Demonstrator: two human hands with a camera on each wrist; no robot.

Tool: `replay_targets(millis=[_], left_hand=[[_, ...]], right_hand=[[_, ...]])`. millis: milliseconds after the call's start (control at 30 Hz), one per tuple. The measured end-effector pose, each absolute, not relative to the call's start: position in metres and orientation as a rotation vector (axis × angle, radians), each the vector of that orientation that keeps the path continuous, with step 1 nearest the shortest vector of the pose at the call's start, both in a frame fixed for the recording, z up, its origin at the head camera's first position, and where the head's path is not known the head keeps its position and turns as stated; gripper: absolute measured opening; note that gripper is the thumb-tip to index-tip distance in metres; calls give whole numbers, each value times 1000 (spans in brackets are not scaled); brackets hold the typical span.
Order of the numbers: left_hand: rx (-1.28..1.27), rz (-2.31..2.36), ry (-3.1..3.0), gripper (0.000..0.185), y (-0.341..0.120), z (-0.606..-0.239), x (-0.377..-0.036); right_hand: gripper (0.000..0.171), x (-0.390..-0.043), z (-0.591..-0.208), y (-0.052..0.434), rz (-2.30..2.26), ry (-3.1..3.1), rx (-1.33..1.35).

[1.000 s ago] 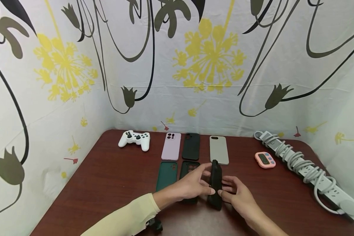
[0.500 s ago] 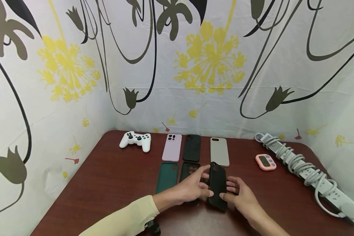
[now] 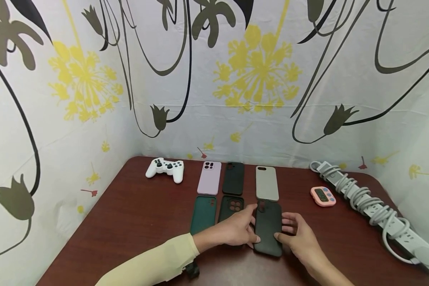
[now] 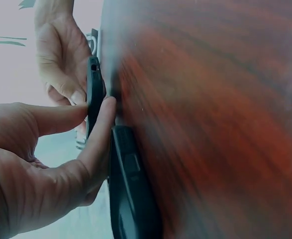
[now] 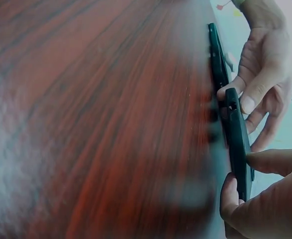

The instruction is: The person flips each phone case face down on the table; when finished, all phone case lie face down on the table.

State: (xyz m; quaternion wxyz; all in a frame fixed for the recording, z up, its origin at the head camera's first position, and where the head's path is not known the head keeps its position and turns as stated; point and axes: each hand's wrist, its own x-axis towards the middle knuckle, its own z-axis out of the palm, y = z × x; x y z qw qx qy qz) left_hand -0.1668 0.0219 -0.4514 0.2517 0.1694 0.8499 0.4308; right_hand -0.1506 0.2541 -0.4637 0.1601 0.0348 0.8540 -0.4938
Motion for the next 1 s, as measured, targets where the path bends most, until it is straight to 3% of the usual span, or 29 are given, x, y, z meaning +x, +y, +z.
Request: replay_targets(millis=[300, 1000], left_hand=[[612, 638, 2653, 94, 38, -453, -169], [647, 529, 2672, 75, 43, -452, -181]], right_hand=[[78, -154, -465, 263, -1310, 2529, 23], [69, -168, -470, 264, -1160, 2595, -41]])
